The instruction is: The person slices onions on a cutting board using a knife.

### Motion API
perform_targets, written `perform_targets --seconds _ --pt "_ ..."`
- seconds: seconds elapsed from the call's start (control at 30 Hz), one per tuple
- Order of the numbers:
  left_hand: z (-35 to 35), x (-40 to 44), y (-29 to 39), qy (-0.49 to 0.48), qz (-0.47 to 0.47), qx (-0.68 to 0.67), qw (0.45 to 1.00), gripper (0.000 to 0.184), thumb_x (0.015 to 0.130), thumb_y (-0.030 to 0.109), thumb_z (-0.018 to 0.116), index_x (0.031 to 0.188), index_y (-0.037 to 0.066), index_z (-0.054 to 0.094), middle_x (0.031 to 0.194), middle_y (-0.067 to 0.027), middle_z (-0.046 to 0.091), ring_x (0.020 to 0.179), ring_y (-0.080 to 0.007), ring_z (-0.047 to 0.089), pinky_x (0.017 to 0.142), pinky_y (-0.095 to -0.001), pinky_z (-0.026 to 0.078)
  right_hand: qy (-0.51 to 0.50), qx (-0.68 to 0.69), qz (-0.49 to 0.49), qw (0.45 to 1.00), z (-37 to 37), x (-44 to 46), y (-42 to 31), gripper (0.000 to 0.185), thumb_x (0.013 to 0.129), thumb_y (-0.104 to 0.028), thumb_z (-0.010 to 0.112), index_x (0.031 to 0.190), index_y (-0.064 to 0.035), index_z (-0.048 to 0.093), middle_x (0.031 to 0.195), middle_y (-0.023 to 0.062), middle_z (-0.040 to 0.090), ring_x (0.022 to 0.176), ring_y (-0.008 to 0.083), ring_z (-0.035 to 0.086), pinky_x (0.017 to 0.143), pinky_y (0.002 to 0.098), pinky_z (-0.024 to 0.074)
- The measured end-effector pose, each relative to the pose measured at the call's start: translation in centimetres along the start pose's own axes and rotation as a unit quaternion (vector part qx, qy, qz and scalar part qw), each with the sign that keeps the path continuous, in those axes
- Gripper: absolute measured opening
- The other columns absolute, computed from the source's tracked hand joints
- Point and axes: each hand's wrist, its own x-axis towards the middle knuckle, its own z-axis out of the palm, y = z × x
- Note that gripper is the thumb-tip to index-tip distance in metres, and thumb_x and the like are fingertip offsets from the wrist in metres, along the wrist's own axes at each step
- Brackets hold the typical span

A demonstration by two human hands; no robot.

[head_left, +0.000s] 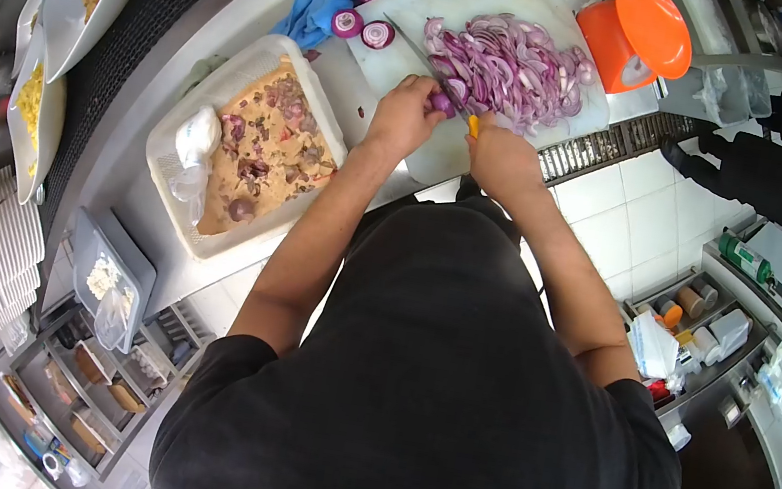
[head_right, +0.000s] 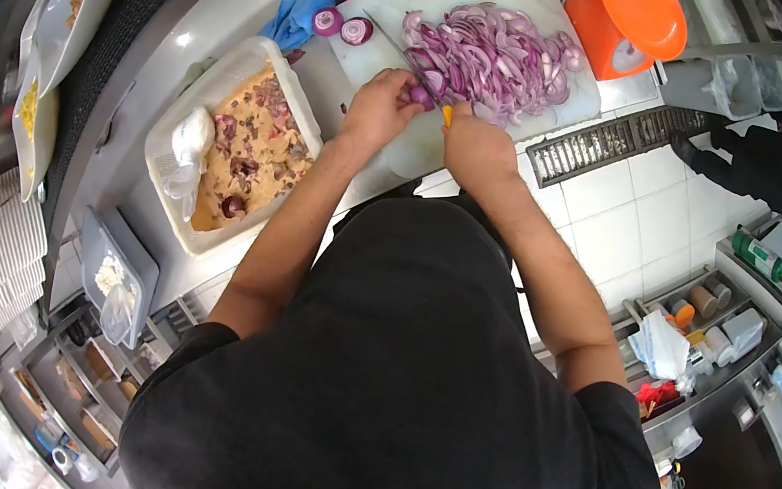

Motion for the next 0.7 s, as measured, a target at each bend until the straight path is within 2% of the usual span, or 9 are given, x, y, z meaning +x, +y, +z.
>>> perform_targets --seconds 0.07,0.17,0.27,0.47,0.6,0.63,0.7 --pt "0.0 0.5 0.1 0.005 0.006 0.000 1.000 0.035 0.083 0.009 0.084 0.112 0.002 0.066 0.107 -0.0141 0.069 0.091 -0.0297 0.073 0.084 -0.0413 0.058 0.000 -0.004 -0.011 1.000 -1.5 -0.8 -0.3 0.035 0.106 -0.028 0.058 0.119 0.0041 0.053 0.090 0.0225 0.076 0.081 0.0395 0.077 0.071 0.0492 0.0608" --pt "0.0 0.3 0.0 0.009 0.000 -0.001 1.000 0.035 0.083 0.009 0.084 0.113 0.002 0.066 0.107 -0.0143 0.070 0.092 -0.0294 0.073 0.084 -0.0411 0.059 -0.018 -0.002 0.039 0.999 0.8 -0.3 -0.9 0.034 0.106 -0.027 0.057 0.118 0.0042 0.054 0.091 0.0228 0.076 0.082 0.0396 0.077 0.071 0.0495 0.0608" --pt "0.2 0.4 -0.2 0.024 0.006 -0.009 1.000 0.035 0.083 0.009 0.084 0.113 0.001 0.066 0.106 -0.0147 0.070 0.092 -0.0297 0.073 0.084 -0.0409 0.059 -0.020 0.007 0.043 0.999 2.4 1.2 -0.2 0.035 0.106 -0.027 0.058 0.119 0.0048 0.054 0.092 0.0229 0.076 0.085 0.0390 0.077 0.073 0.0489 0.0609" --pt "0.0 0.0 0.2 0.011 -0.007 0.009 1.000 0.035 0.083 0.009 0.083 0.112 0.001 0.065 0.105 -0.0147 0.069 0.092 -0.0309 0.073 0.084 -0.0418 0.058 -0.025 0.010 0.014 1.000 -2.2 -1.2 -1.5 0.037 0.106 -0.029 0.057 0.120 0.0043 0.051 0.095 0.0239 0.076 0.089 0.0405 0.077 0.077 0.0507 0.0601" --pt "-0.3 -0.3 0.9 0.008 -0.002 0.013 1.000 0.033 0.085 0.011 0.082 0.113 0.004 0.066 0.108 -0.0131 0.069 0.095 -0.0329 0.071 0.085 -0.0436 0.058 -0.034 0.049 0.057 0.997 1.9 0.9 -0.6 0.040 0.105 -0.031 0.059 0.121 0.0051 0.054 0.097 0.0248 0.075 0.090 0.0421 0.076 0.077 0.0523 0.0595" --pt "-0.6 -0.2 1.1 0.004 0.003 0.023 1.000 0.032 0.085 0.012 0.081 0.113 0.005 0.066 0.109 -0.0126 0.069 0.096 -0.0335 0.071 0.086 -0.0442 0.058 -0.030 0.061 0.053 0.996 1.8 1.1 -0.3 0.041 0.105 -0.032 0.059 0.121 0.0051 0.055 0.097 0.0250 0.075 0.090 0.0422 0.076 0.078 0.0526 0.0593" --pt "-0.3 -0.6 0.9 0.046 0.105 0.111 0.987 0.029 0.088 0.014 0.079 0.113 0.007 0.067 0.110 -0.0118 0.069 0.097 -0.0345 0.070 0.086 -0.0450 0.058 -0.014 0.083 0.039 0.996 2.5 0.9 0.9 0.043 0.104 -0.034 0.060 0.123 0.0044 0.056 0.098 0.0254 0.075 0.091 0.0429 0.075 0.080 0.0535 0.0587"
